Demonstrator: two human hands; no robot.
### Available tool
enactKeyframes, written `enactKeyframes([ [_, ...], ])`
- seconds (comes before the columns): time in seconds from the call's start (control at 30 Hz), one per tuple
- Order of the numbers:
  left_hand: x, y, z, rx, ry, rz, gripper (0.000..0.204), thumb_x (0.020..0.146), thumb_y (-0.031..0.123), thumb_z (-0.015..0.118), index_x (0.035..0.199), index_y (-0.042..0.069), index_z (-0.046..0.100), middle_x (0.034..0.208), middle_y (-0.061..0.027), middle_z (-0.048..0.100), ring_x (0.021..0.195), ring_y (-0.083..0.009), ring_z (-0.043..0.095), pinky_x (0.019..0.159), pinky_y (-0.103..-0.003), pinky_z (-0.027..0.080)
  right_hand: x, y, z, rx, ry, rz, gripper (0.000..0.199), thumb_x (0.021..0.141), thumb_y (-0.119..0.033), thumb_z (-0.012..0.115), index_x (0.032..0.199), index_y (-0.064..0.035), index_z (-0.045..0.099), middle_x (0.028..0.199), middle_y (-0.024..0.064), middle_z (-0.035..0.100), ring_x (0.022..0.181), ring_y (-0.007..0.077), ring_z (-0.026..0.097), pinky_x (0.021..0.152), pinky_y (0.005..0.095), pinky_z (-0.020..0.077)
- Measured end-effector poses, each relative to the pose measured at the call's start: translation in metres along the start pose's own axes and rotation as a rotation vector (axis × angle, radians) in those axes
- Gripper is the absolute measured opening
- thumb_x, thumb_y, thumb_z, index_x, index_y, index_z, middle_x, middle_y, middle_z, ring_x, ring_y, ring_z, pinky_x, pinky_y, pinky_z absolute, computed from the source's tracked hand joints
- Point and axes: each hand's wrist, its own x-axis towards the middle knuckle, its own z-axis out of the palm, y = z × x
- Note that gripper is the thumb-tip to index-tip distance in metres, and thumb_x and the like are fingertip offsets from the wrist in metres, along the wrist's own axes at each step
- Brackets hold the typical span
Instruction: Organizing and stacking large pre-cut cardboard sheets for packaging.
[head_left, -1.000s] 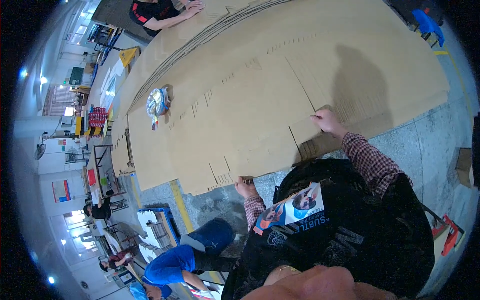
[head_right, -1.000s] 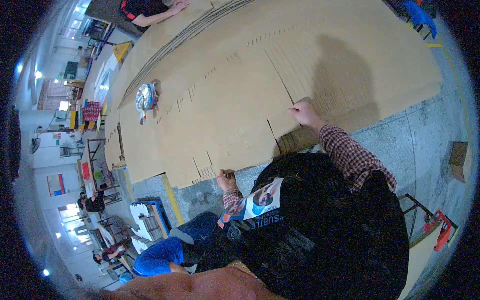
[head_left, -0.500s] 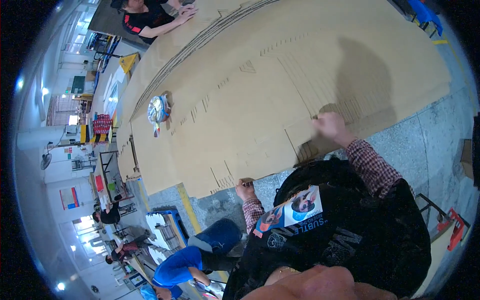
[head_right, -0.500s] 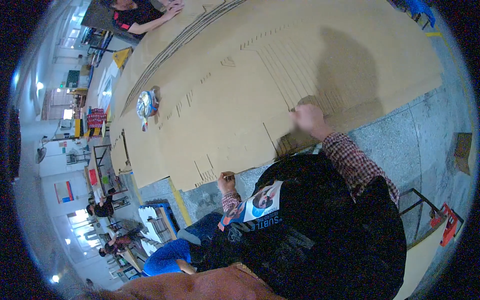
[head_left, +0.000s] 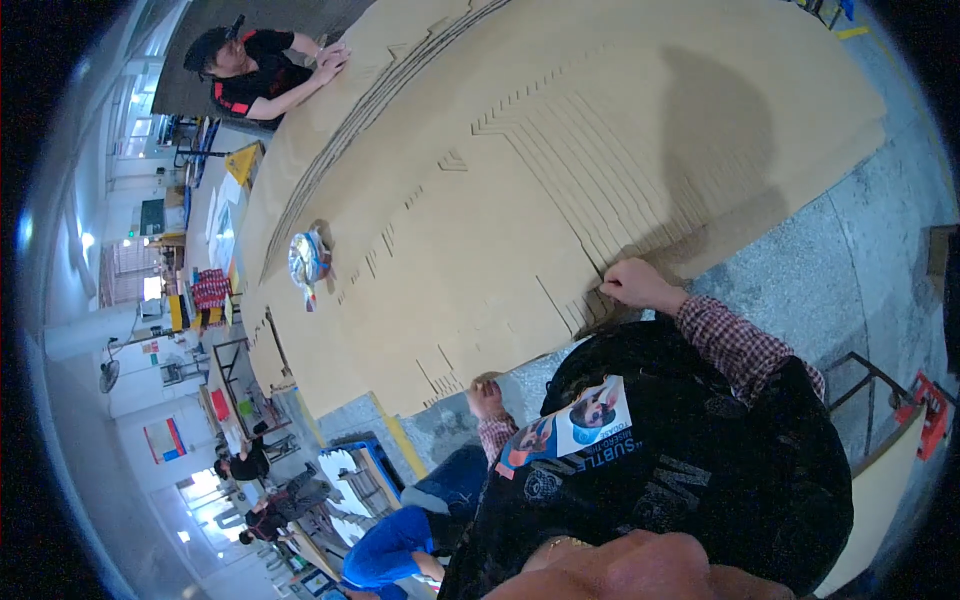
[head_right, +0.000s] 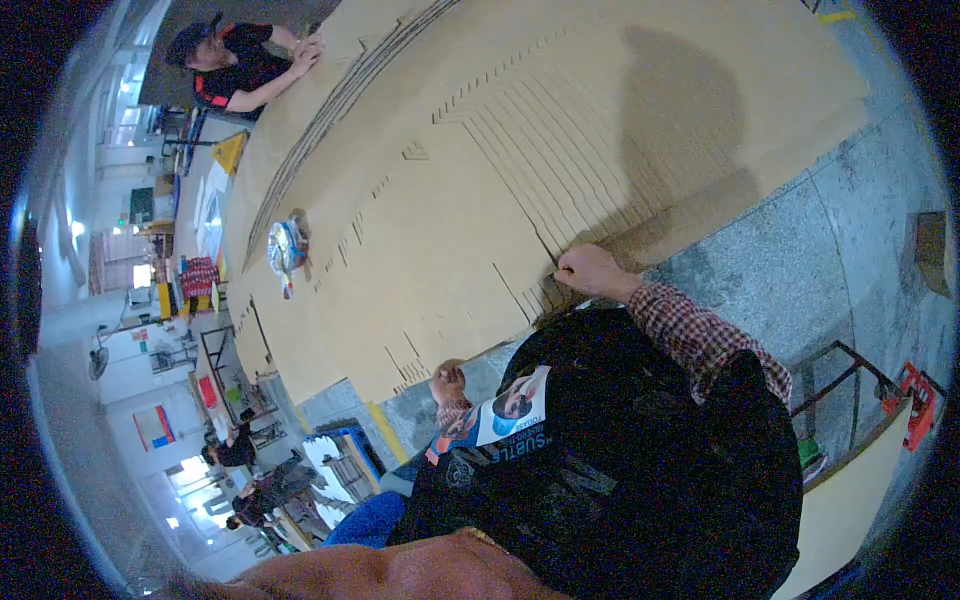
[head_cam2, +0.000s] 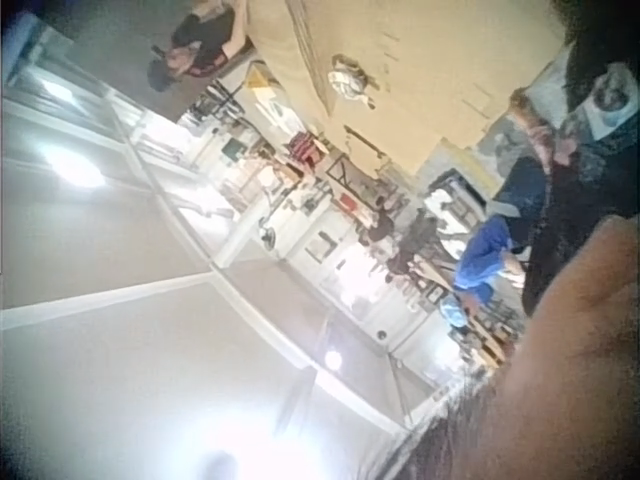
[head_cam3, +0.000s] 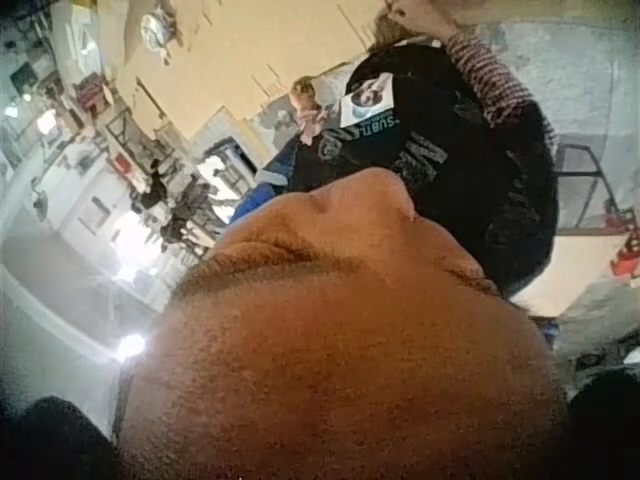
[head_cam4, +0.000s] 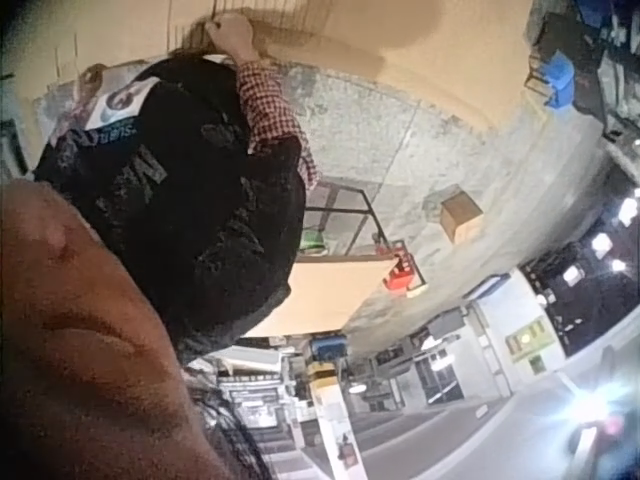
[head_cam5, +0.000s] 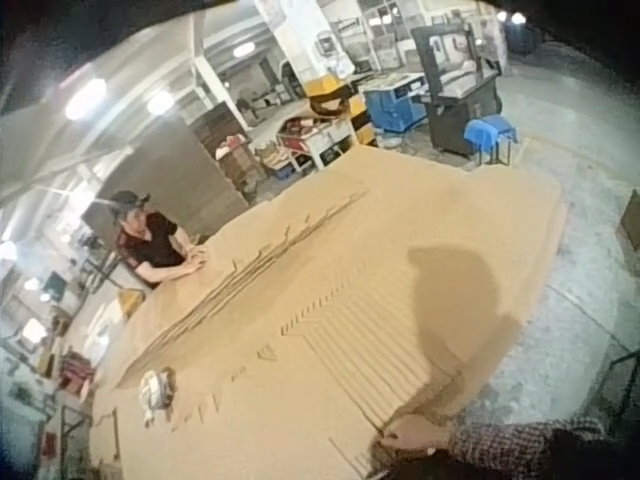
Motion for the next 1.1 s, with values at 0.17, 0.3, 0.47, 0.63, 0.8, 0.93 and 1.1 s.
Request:
enactKeyframes([
  [0.17, -0.044, 0.016, 0.063, 0.738, 0.601, 0.607, 0.03, 0.079, 0.017, 0.048, 0.102, -0.001, 0.042, 0.096, -0.0105, 0.046, 0.085, -0.017, 0.046, 0.076, -0.031, 0.039, -0.021, 0.005, -0.011, 0.529, -0.115, 0.211, 0.026, 0.077, -0.024, 0.049, 0.073, 0.0012, 0.056, 0.064, 0.0112, 0.057, 0.061, 0.0207, 0.057, 0.057, 0.0307, 0.0452],
  [0.3, -0.024, 0.053, 0.25, 0.811, 0.037, 0.703, 0.031, 0.083, 0.021, 0.045, 0.103, -0.004, 0.044, 0.099, -0.01, 0.048, 0.095, -0.0175, 0.043, 0.085, -0.028, 0.032, -0.055, 0.006, -0.036, 1.276, -0.02, 0.596, 0.025, 0.082, -0.021, 0.047, 0.092, 0.0019, 0.05, 0.077, 0.0118, 0.056, 0.073, 0.0174, 0.056, 0.062, 0.0268, 0.0469],
  [0.47, 0.068, 0.041, 0.435, 1.34, -0.625, 0.871, 0.04, 0.085, 0.023, 0.039, 0.115, -0.004, 0.037, 0.117, -0.0183, 0.04, 0.11, -0.0259, 0.037, 0.091, -0.03, 0.028, -0.059, 0.029, -0.036, 1.933, 0.381, 0.712, 0.024, 0.08, -0.018, 0.048, 0.095, 0.0004, 0.045, 0.088, 0.0131, 0.052, 0.08, 0.0225, 0.053, 0.07, 0.0316, 0.0443],
  [0.63, 0.195, 0.016, 0.516, 1.716, -0.764, 1.199, 0.047, 0.084, 0.028, 0.037, 0.118, -0.004, 0.032, 0.117, -0.023, 0.037, 0.111, -0.0339, 0.033, 0.092, -0.036, 0.028, -0.048, 0.031, -0.038, 2.06, 0.537, 0.747, 0.023, 0.081, -0.018, 0.047, 0.095, 0.0006, 0.044, 0.09, 0.0127, 0.048, 0.083, 0.0217, 0.048, 0.076, 0.0335, 0.0406],
  [0.8, 0.235, 0.0, 0.55, 1.955, -0.719, 0.713, 0.042, 0.083, 0.035, 0.034, 0.106, 0.004, 0.048, 0.104, -0.0188, 0.05, 0.098, -0.0326, 0.046, 0.083, -0.037, 0.036, -0.042, 0.034, -0.046, 2.107, 0.511, 0.695, 0.029, 0.08, -0.022, 0.048, 0.097, 0.0005, 0.042, 0.093, 0.0135, 0.045, 0.084, 0.0225, 0.045, 0.077, 0.034, 0.0395],
  [0.93, 0.223, -0.005, 0.556, 2.059, -0.67, 0.924, 0.038, 0.081, 0.036, 0.036, 0.097, 0.007, 0.055, 0.092, -0.0162, 0.056, 0.088, -0.0314, 0.052, 0.077, -0.038, 0.04, -0.034, 0.034, -0.063, 2.086, 0.441, 0.797, 0.049, 0.079, -0.03, 0.05, 0.111, 0.0032, 0.034, 0.109, 0.0225, 0.034, 0.094, 0.0286, 0.039, 0.084, 0.0355, 0.0347],
  [1.1, 0.224, -0.007, 0.56, 2.125, -0.567, 0.874, 0.038, 0.08, 0.038, 0.038, 0.096, 0.007, 0.056, 0.09, -0.0167, 0.056, 0.086, -0.0318, 0.052, 0.075, -0.039, 0.04, -0.042, 0.036, -0.071, 2.116, 0.3, 0.799, 0.078, 0.079, -0.034, 0.048, 0.124, 0.0081, 0.0, 0.127, 0.0254, 0.01, 0.117, 0.0346, 0.02, 0.097, 0.0376, 0.0198],
])
